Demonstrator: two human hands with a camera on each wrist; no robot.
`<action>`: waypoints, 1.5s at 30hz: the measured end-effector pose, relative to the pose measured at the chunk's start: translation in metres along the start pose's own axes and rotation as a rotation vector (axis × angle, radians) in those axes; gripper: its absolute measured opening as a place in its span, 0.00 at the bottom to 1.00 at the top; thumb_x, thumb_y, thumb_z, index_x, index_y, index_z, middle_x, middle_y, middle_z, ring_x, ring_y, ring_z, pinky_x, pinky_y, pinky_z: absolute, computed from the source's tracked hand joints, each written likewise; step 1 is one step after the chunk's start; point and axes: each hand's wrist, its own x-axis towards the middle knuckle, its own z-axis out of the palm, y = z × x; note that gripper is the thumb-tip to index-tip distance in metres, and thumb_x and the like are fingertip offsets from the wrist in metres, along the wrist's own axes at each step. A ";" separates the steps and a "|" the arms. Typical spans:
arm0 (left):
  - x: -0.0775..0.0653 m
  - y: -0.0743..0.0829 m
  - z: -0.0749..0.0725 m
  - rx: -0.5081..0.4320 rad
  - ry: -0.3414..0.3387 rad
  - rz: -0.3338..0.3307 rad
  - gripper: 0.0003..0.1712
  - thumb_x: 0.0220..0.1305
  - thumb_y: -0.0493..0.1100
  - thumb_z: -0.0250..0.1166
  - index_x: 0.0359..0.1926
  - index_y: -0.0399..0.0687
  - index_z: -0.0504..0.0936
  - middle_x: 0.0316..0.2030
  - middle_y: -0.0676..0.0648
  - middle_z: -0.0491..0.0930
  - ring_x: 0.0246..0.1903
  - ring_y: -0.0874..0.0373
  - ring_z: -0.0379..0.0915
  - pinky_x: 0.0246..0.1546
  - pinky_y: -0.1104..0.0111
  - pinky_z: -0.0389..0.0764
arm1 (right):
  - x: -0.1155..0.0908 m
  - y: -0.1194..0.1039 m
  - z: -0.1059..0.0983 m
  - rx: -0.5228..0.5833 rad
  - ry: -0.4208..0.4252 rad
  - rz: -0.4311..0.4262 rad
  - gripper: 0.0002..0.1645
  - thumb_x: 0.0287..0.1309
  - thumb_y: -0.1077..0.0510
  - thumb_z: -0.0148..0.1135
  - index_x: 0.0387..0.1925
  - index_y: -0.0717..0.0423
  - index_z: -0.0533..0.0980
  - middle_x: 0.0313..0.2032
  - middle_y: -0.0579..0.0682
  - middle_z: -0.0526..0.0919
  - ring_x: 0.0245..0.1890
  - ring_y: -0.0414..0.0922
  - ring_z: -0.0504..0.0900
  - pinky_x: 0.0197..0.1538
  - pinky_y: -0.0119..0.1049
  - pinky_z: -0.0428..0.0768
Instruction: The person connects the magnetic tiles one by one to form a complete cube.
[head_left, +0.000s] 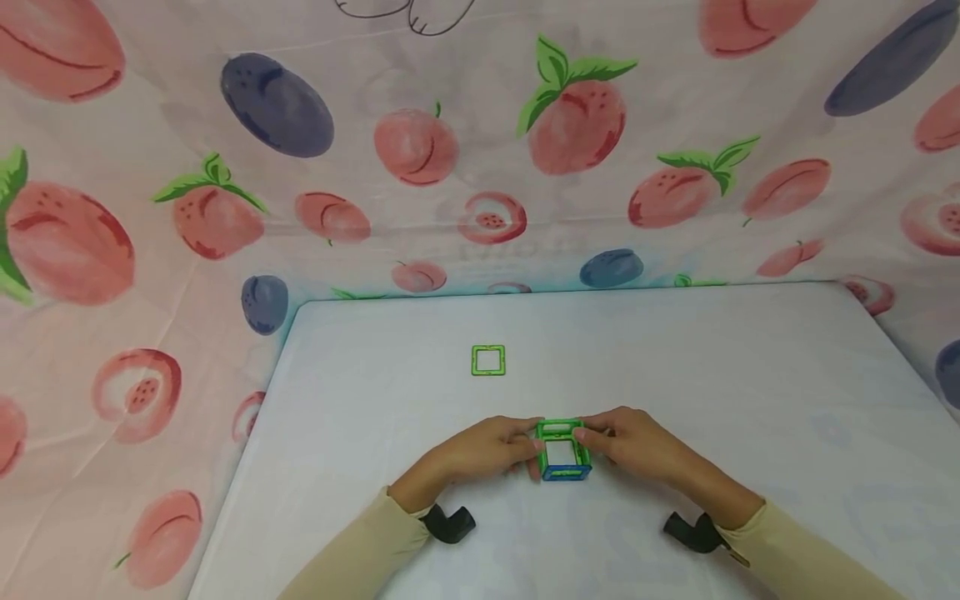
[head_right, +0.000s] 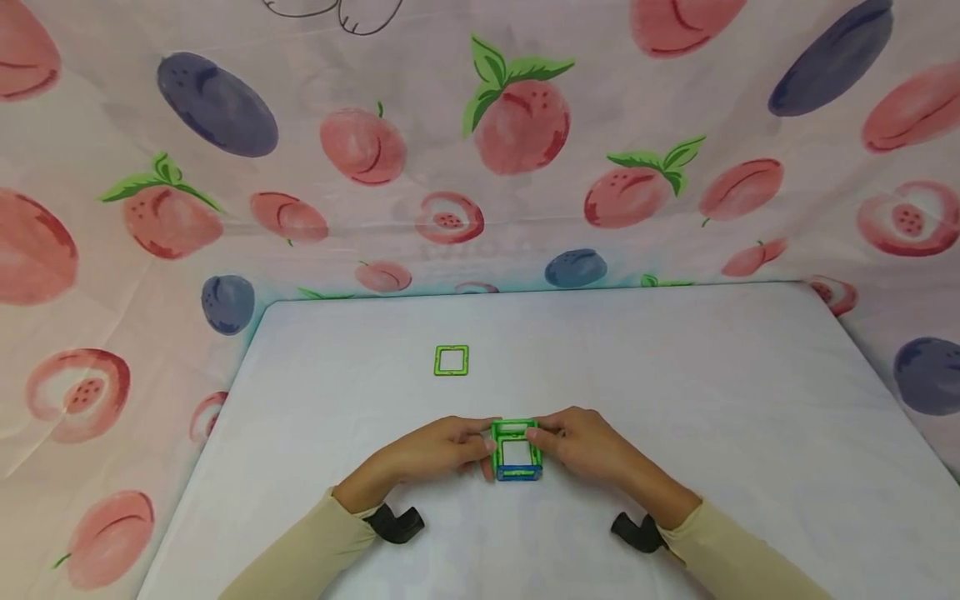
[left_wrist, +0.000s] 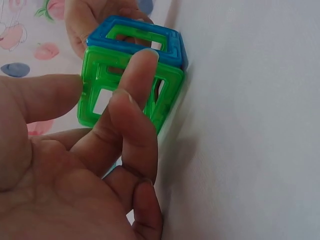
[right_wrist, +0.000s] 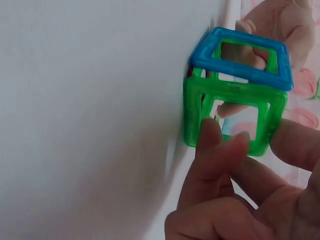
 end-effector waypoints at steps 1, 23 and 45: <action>0.000 0.000 0.000 -0.008 -0.005 -0.002 0.30 0.78 0.53 0.54 0.73 0.43 0.69 0.32 0.51 0.88 0.32 0.63 0.72 0.43 0.72 0.70 | 0.000 0.000 -0.002 -0.007 -0.018 -0.004 0.27 0.71 0.43 0.59 0.61 0.55 0.81 0.16 0.44 0.68 0.19 0.41 0.65 0.23 0.32 0.59; 0.007 -0.003 0.000 -0.017 -0.017 0.024 0.20 0.78 0.52 0.53 0.48 0.45 0.87 0.32 0.52 0.89 0.31 0.63 0.75 0.56 0.73 0.69 | 0.151 -0.039 -0.031 -0.512 -0.111 -0.402 0.24 0.66 0.59 0.67 0.62 0.41 0.81 0.44 0.47 0.80 0.42 0.43 0.75 0.49 0.40 0.75; 0.002 0.000 -0.001 -0.040 -0.004 -0.007 0.33 0.77 0.53 0.56 0.74 0.38 0.67 0.31 0.50 0.89 0.32 0.63 0.76 0.43 0.74 0.74 | 0.047 -0.049 -0.050 -0.425 -0.024 -0.315 0.09 0.60 0.52 0.73 0.28 0.47 0.81 0.24 0.41 0.74 0.26 0.38 0.70 0.31 0.32 0.69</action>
